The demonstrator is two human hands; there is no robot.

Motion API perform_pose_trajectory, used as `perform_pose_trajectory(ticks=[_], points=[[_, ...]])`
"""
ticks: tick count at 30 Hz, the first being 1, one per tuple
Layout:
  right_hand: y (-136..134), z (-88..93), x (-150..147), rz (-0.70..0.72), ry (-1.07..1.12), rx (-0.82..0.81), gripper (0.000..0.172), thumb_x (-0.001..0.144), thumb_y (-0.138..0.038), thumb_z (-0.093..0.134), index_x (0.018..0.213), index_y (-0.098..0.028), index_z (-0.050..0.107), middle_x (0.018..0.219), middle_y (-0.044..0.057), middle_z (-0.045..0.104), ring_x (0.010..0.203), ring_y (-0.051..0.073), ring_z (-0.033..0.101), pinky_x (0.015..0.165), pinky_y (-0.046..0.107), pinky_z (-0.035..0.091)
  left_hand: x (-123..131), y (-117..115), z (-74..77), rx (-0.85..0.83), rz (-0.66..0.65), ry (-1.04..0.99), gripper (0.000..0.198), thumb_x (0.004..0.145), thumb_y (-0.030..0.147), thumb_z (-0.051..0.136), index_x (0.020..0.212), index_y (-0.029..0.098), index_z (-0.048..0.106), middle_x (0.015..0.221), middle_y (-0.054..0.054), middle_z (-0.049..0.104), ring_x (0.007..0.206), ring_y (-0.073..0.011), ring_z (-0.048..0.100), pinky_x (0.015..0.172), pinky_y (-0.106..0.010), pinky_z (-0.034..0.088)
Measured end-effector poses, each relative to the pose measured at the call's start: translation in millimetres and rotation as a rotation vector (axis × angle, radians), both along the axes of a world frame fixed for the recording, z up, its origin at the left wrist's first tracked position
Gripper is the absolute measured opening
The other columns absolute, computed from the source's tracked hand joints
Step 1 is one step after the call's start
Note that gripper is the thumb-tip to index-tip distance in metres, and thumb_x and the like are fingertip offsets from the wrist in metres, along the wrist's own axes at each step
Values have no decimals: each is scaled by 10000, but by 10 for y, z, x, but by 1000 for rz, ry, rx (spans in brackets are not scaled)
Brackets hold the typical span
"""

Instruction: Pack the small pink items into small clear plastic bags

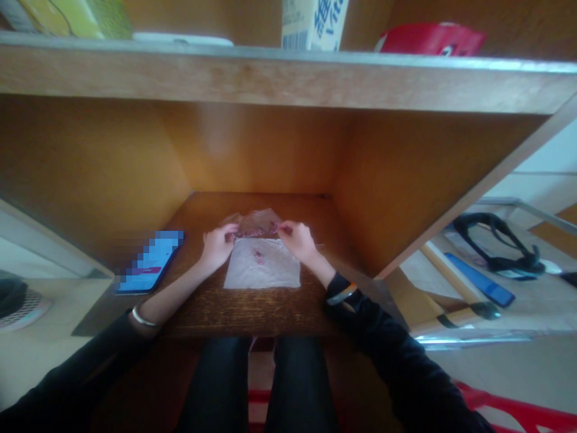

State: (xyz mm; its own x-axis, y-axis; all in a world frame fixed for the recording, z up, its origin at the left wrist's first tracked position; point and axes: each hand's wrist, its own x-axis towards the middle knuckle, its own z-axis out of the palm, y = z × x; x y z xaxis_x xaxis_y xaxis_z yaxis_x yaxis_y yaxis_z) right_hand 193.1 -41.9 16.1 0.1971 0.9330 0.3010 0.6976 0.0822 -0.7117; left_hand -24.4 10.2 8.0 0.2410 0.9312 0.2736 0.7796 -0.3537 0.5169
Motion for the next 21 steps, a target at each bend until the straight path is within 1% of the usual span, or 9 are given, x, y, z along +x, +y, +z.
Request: perform_pose_trajectory(ticks=[2, 4, 6, 8, 11, 14, 17, 19, 21], points=[[25, -80, -13, 52, 59, 32, 172, 794, -184, 578, 843, -157, 741, 851, 73, 744, 736, 180, 681, 690, 292, 502, -1, -24, 52, -13, -11, 74, 327, 862, 102, 473, 1098, 213, 670, 1127, -65, 724, 1094, -266, 649, 1046, -518, 355], [37, -151, -14, 106, 115, 30, 170, 794, -195, 575, 840, -158, 735, 812, 63, 730, 663, 157, 657, 641, 279, 499, -1, -37, 104, -29, -29, 115, 292, 863, 146, 505, 1103, 200, 664, 1089, -75, 734, 1043, -260, 668, 1011, -467, 395], [38, -202, -12, 144, 172, 0, 175, 796, -220, 573, 845, -151, 726, 751, 52, 704, 549, 126, 598, 549, 261, 472, -5, -35, 149, -5, -31, 142, 284, 878, 171, 489, 1106, 184, 658, 1076, -83, 732, 1012, -245, 671, 958, -403, 435], [30, -228, -17, 180, 237, -31, 188, 797, -254, 575, 863, -146, 715, 726, 40, 684, 469, 97, 531, 483, 247, 438, -19, -19, 185, 79, 24, 212, 300, 902, 186, 433, 1101, 174, 657, 1093, -103, 711, 1036, -261, 645, 929, -399, 441], [7, -232, -42, 247, 302, -47, 204, 801, -301, 579, 867, -152, 702, 707, 24, 663, 449, 84, 498, 455, 235, 417, -66, 27, 206, 185, 170, 383, 333, 905, 270, 423, 1104, 129, 650, 1162, -175, 649, 1125, -340, 563, 917, -459, 422], [-21, -220, -71, 310, 281, -28, 210, 808, -321, 585, 855, -151, 698, 661, 16, 631, 512, 105, 533, 481, 239, 425, -127, 87, 177, 129, 252, 503, 437, 886, 377, 458, 1117, 48, 631, 1197, -248, 598, 1157, -388, 514, 921, -476, 409], [-38, -217, -85, 345, 255, -13, 216, 811, -332, 593, 850, -147, 698, 628, 13, 604, 567, 126, 556, 508, 248, 432, -165, 145, 125, 48, 281, 516, 539, 884, 432, 461, 1173, -4, 591, 1204, -269, 581, 1169, -399, 501, 933, -469, 408], [-38, -223, -85, 353, 246, -15, 214, 820, -335, 589, 847, -152, 697, 624, 9, 597, 575, 126, 555, 514, 246, 430, -175, 181, 94, 11, 286, 488, 548, 880, 440, 470, 1176, -6, 588, 1218, -272, 573, 1180, -402, 499, 938, -470, 412], [-33, -232, -81, 350, 233, -29, 205, 828, -330, 585, 845, -159, 696, 632, 6, 600, 570, 119, 548, 511, 239, 422, -182, 218, 71, -24, 275, 446, 484, 871, 430, 489, 1115, 34, 626, 1228, -265, 576, 1183, -404, 509, 937, -474, 419]])
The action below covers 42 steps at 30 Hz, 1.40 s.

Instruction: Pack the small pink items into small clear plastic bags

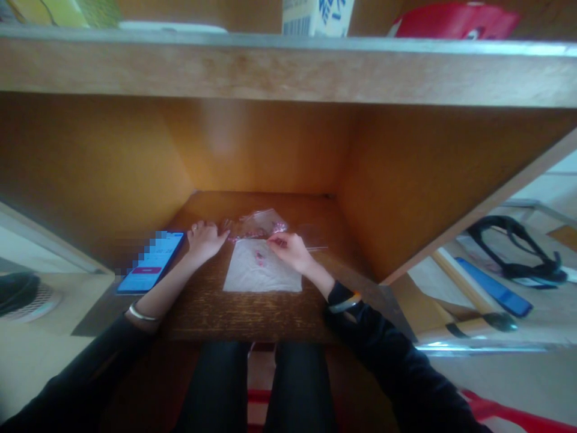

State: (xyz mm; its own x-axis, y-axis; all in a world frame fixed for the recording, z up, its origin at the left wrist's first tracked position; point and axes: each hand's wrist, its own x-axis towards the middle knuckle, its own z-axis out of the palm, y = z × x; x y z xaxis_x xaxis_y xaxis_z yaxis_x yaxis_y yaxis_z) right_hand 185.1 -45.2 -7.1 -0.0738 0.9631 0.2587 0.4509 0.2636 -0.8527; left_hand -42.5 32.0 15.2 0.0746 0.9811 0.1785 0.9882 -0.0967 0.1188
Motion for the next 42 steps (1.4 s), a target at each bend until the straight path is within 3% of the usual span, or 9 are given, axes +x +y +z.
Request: perform_pose_trajectory(ticks=[6, 9, 12, 18, 25, 28, 34, 38, 42], points=[[-12, 12, 10, 15, 8, -59, 199, 834, -332, 602, 885, -167, 700, 654, -3, 607, 537, 99, 522, 488, 226, 397, -33, 83, 16, 12, -54, -253, 185, 858, 319, 511, 851, 176, 629, 987, -137, 710, 1015, -344, 635, 925, -526, 426], [-48, 73, 4, 59, 79, -137, 208, 835, -350, 621, 896, -164, 693, 589, -29, 572, 478, 81, 481, 451, 212, 372, -24, 62, 77, 94, -107, -455, 70, 817, 254, 560, 775, 197, 558, 805, -62, 707, 851, -264, 678, 848, -424, 482], [-85, 147, -12, 131, 182, -252, 227, 848, -368, 620, 898, -157, 684, 540, -49, 549, 426, 65, 454, 409, 194, 350, 13, -16, 142, 189, -164, -681, 113, 777, 187, 566, 710, 208, 478, 683, -9, 644, 671, -177, 649, 663, -277, 485], [-136, 252, -64, 216, 424, -383, 269, 856, -401, 616, 898, -143, 683, 641, -16, 633, 415, 46, 506, 340, 166, 329, 119, -228, 122, 393, -317, -775, 168, 757, 203, 511, 645, 218, 386, 552, 54, 460, 521, -110, 482, 535, -222, 381], [-181, 345, -99, 276, 591, -496, 334, 812, -480, 650, 805, -149, 688, 609, -13, 646, 392, 47, 532, 303, 160, 283, 196, -431, 47, 487, -627, -575, 250, 757, 219, 497, 543, 206, 367, 475, 52, 410, 451, -95, 414, 504, -227, 346], [-178, 343, -114, 301, 617, -533, 375, 810, -521, 637, 806, -150, 697, 597, -13, 646, 383, 49, 525, 300, 166, 282, 203, -465, 70, 545, -790, -413, 285, 792, 215, 488, 516, 203, 416, 443, 45, 431, 447, -100, 429, 531, -237, 381], [-184, 298, -174, 355, 569, -529, 433, 762, -581, 655, 717, -150, 666, 587, -17, 651, 383, 52, 542, 298, 148, 306, 209, -502, 127, 522, -997, -197, 327, 875, 203, 436, 570, 210, 554, 475, 34, 536, 497, -104, 521, 615, -239, 450], [-178, 265, -166, 352, 540, -511, 423, 784, -554, 643, 667, -147, 650, 503, -24, 612, 372, 55, 535, 299, 139, 301, 202, -534, 154, 589, -1144, -148, 302, 895, 204, 461, 626, 213, 598, 562, 25, 636, 560, -108, 589, 639, -239, 454], [-178, 262, -113, 407, 544, -521, 287, 791, -437, 672, 756, -151, 669, 518, -26, 634, 377, 45, 516, 323, 136, 317, 209, -560, 145, 703, -1166, -210, 287, 869, 200, 507, 592, 208, 586, 518, 33, 616, 511, -104, 568, 621, -243, 445]])
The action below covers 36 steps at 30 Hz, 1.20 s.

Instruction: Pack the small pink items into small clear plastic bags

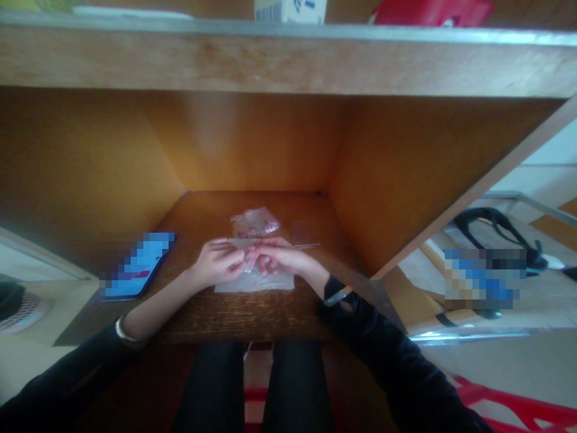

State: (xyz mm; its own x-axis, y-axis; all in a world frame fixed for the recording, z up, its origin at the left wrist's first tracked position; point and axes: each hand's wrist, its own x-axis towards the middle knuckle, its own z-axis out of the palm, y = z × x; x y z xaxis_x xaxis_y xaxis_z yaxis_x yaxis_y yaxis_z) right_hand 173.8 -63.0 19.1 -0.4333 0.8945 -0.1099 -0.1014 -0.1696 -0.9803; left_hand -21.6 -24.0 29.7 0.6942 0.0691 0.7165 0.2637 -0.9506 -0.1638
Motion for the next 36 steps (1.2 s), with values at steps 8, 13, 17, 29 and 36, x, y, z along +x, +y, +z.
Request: perform_pose_trajectory(ticks=[8, 13, 17, 29, 36], points=[[-35, 61, 10, 104, 33, -6, 223, 736, -347, 738, 779, -140, 667, 625, -22, 658, 449, 36, 530, 351, 130, 333, -10, -53, 4, -162, 33, -6, 321, 815, 289, 511, 501, 220, 503, 415, 47, 479, 427, -106, 472, 561, -260, 426], [-66, 88, -16, 114, 54, -30, 280, 730, -386, 752, 703, -131, 640, 594, -32, 635, 444, 39, 551, 351, 129, 354, -76, -73, 55, -224, -110, 18, 225, 724, 382, 500, 560, 233, 544, 461, 28, 524, 462, -133, 504, 547, -287, 433], [-82, 68, -45, 150, 46, -54, 315, 681, -413, 788, 689, -133, 644, 571, -39, 640, 434, 45, 574, 353, 124, 376, -76, -69, 69, -261, -167, 7, 308, 761, 467, 483, 581, 233, 569, 451, 23, 517, 453, -139, 505, 542, -292, 444], [-106, 83, -101, -14, 139, -120, 315, 618, -382, 832, 695, -144, 641, 497, -54, 630, 342, 28, 496, 318, 117, 355, 64, -231, 41, -867, -276, -71, 371, 826, 325, 611, 502, 165, 528, 461, 14, 570, 420, -78, 485, 413, -198, 377], [-113, 61, -149, -30, 148, -62, 306, 668, -416, 802, 692, -144, 664, 488, -20, 640, 370, 58, 547, 335, 135, 396, 103, -234, 101, -1327, -442, -83, 219, 847, 282, 614, 760, 126, 739, 766, -92, 758, 638, -148, 689, 565, -227, 521]])
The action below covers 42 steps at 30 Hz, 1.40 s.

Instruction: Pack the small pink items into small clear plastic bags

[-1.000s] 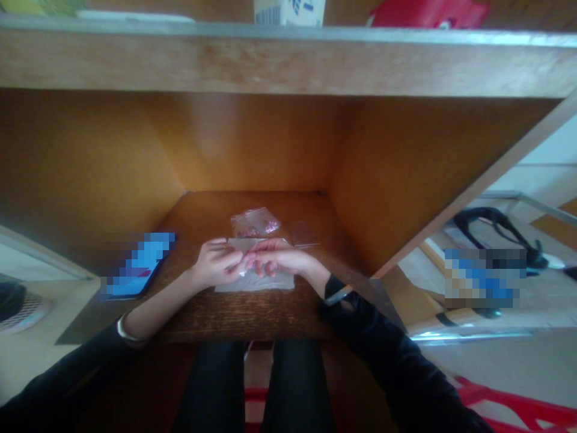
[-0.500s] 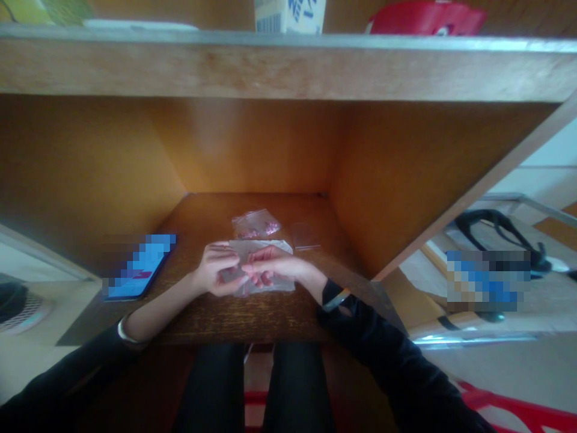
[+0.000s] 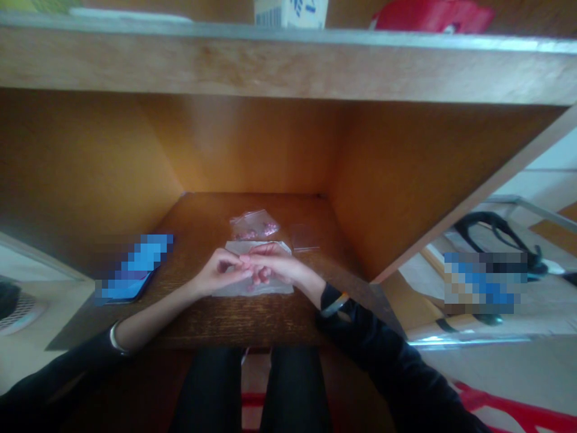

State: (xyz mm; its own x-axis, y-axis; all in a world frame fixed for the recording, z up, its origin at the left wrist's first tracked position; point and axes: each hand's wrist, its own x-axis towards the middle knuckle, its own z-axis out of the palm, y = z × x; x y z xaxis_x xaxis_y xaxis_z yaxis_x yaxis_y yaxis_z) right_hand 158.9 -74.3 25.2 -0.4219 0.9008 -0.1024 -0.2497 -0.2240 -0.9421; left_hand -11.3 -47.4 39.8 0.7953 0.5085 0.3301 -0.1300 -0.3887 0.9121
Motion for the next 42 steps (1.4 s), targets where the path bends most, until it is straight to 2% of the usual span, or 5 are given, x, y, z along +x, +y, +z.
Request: perform_pose_trajectory(ticks=[5, 9, 25, 34, 42], points=[[-2, 17, -12, 8, -25, 78, 253, 738, -408, 747, 652, -178, 686, 550, -3, 673, 398, 70, 563, 333, 156, 375, -4, 110, -68, -284, -37, -25, 326, 772, 440, 690, 619, 154, 719, 491, -11, 644, 518, -152, 647, 582, -269, 531], [-6, 10, -11, 7, -43, 103, 256, 770, -406, 714, 641, -187, 687, 548, -3, 674, 360, 61, 515, 304, 160, 324, 10, 146, -104, -385, -92, -52, 362, 762, 446, 683, 538, 162, 670, 406, 15, 552, 616, -200, 687, 712, -337, 550], [-8, -29, 1, 81, 41, -18, 248, 738, -353, 761, 760, -140, 635, 571, -38, 646, 396, 47, 533, 314, 131, 337, 4, 147, -110, -481, -110, -97, 222, 670, 232, 569, 495, 140, 670, 532, -39, 673, 598, -182, 670, 704, -303, 518], [-30, -34, -3, 66, 57, 0, 233, 724, -314, 756, 786, -124, 637, 610, 11, 705, 429, 68, 595, 346, 127, 408, -8, 78, 50, -286, -22, 142, 252, 808, 331, 656, 672, 130, 723, 618, -51, 714, 555, -119, 644, 528, -207, 452], [-7, -106, 47, 99, 84, 1, 262, 747, -363, 742, 837, -133, 654, 587, -8, 689, 432, 76, 595, 372, 146, 439, -13, 107, -6, -364, -92, 84, 279, 842, 321, 643, 651, 133, 721, 706, -64, 737, 632, -125, 669, 588, -220, 484]])
